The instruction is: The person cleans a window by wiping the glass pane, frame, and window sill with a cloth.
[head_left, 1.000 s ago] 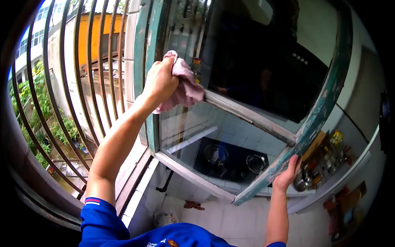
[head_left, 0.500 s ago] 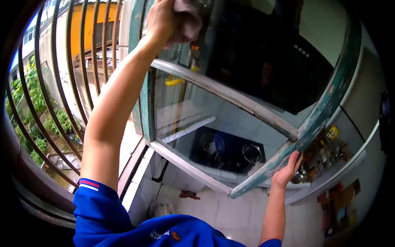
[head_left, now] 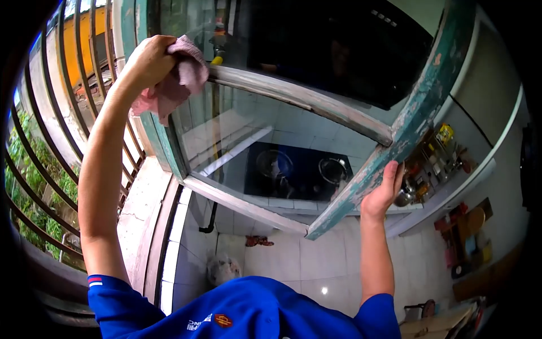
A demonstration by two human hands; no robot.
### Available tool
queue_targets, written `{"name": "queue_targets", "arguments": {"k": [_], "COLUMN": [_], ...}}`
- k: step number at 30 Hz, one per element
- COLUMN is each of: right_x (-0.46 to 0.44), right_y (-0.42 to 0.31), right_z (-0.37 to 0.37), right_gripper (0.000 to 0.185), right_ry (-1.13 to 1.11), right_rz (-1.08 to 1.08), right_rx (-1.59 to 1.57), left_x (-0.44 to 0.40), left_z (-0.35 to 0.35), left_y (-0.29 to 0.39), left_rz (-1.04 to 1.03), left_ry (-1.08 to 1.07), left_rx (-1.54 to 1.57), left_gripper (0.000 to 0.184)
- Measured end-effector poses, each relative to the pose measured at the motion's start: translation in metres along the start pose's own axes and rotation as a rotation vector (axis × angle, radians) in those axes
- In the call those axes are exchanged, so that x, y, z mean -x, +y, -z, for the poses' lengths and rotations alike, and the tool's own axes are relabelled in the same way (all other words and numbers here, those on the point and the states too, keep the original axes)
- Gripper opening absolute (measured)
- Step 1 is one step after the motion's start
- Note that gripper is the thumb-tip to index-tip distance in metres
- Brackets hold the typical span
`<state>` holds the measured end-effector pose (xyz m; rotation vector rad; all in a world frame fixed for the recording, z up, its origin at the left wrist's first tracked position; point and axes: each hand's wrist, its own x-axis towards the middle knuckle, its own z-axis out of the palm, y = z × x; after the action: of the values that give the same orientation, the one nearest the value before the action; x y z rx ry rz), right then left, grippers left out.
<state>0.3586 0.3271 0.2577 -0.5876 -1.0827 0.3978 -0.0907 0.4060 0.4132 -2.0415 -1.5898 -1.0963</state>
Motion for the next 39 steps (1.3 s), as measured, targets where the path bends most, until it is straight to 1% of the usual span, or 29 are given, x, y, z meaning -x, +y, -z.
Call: {"name": "queue_targets", "arguments": {"k": [2, 3, 6, 8, 10, 12, 13, 14, 16, 18, 19, 20, 23, 25, 26, 28, 29, 30, 32, 33, 35, 36, 37, 39], "right_x": [0.001, 0.002, 0.001, 0.002, 0.002, 0.002, 0.003, 0.003, 0.002, 0.001, 0.001, 0.001, -0.002, -0.003, -0.005, -0.007, -0.007, -0.006, -0.005, -0.004, -0.007, -0.005, -0.003, -0.002], "right_y": [-0.003, -0.003, -0.006, -0.006, -0.007, -0.006, -0.007, -0.006, -0.004, -0.007, -0.009, -0.011, 0.009, 0.014, 0.016, 0.019, 0.018, 0.014, 0.008, 0.010, 0.017, 0.015, 0.012, 0.003], "right_z": [-0.002, -0.003, -0.002, -0.003, -0.004, -0.002, -0.004, -0.003, 0.001, 0.000, -0.004, -0.005, 0.009, 0.013, 0.013, 0.010, 0.006, 0.006, 0.004, 0.008, 0.013, 0.010, 0.007, 0.001], "right_gripper": [0.052, 0.050, 0.045, 0.043, 0.043, 0.043, 0.042, 0.042, 0.041, 0.040, 0.038, 0.037, 0.037, 0.037, 0.036, 0.036, 0.035, 0.035, 0.034, 0.035, 0.037, 0.037, 0.038, 0.038], "right_ry": [-0.002, -0.001, -0.033, -0.029, -0.036, -0.023, -0.003, 0.000, -0.005, -0.035, -0.025, -0.015, -0.062, -0.063, -0.067, -0.075, -0.029, -0.026, -0.010, -0.028, -0.066, -0.054, -0.040, -0.056], "right_rz": [-0.012, -0.009, 0.001, -0.017, -0.013, -0.026, -0.024, -0.027, -0.068, -0.091, -0.064, -0.037, 0.102, 0.144, 0.207, 0.257, 0.113, 0.069, -0.019, -0.008, 0.249, 0.228, 0.208, -0.040], "right_rx": [-0.007, -0.017, -0.005, -0.009, -0.011, 0.006, 0.021, 0.023, -0.023, -0.042, -0.023, -0.005, 0.310, 0.486, 0.496, 0.507, 0.233, 0.157, 0.004, 0.093, 0.492, 0.412, 0.332, -0.112], "left_x": [0.001, 0.002, 0.006, 0.010, 0.012, 0.015, 0.018, 0.018, 0.019, 0.015, 0.015, 0.014, 0.015, 0.014, 0.013, 0.011, 0.011, 0.009, 0.008, 0.009, 0.013, 0.018, 0.020, 0.028], "left_z": [0.004, 0.005, 0.004, -0.003, -0.010, -0.017, -0.020, -0.024, -0.029, -0.028, -0.028, -0.034, -0.040, -0.041, -0.043, -0.048, -0.055, -0.060, -0.056, -0.053, -0.041, -0.034, -0.026, -0.011], "left_y": [0.013, 0.022, 0.050, 0.079, 0.104, 0.138, 0.155, 0.172, 0.207, 0.234, 0.247, 0.255, 0.271, 0.272, 0.272, 0.267, 0.268, 0.267, 0.268, 0.263, 0.256, 0.252, 0.257, 0.267], "left_rz": [-0.050, -0.028, -0.099, -0.139, -0.323, -0.365, -0.481, -0.503, -0.661, -0.690, -0.679, -0.707, -0.730, -0.719, -0.716, -0.778, -0.807, -0.789, -0.968, -0.932, -0.861, -0.822, -0.727, -0.505], "left_ry": [-0.069, -0.084, -0.099, -0.081, -0.016, -0.052, -0.011, -0.067, -0.060, -0.214, -0.247, -0.222, -0.234, -0.267, -0.275, -0.110, -0.061, -0.073, -0.170, -0.174, -0.179, -0.195, -0.227, -0.306], "left_rx": [-0.089, -0.086, -0.008, -0.045, -0.066, 0.048, 0.070, 0.173, 0.312, 0.361, 0.375, 0.397, 0.363, 0.483, 0.484, 0.557, 0.682, 0.686, 0.647, 0.698, 0.803, 0.875, 0.938, 1.050], "left_gripper": [0.032, 0.035, 0.037, 0.038, 0.037, 0.035, 0.034, 0.035, 0.039, 0.044, 0.045, 0.043, 0.042, 0.040, 0.040, 0.036, 0.024, 0.024, 0.010, 0.016, 0.029, 0.028, 0.027, 0.025]}}
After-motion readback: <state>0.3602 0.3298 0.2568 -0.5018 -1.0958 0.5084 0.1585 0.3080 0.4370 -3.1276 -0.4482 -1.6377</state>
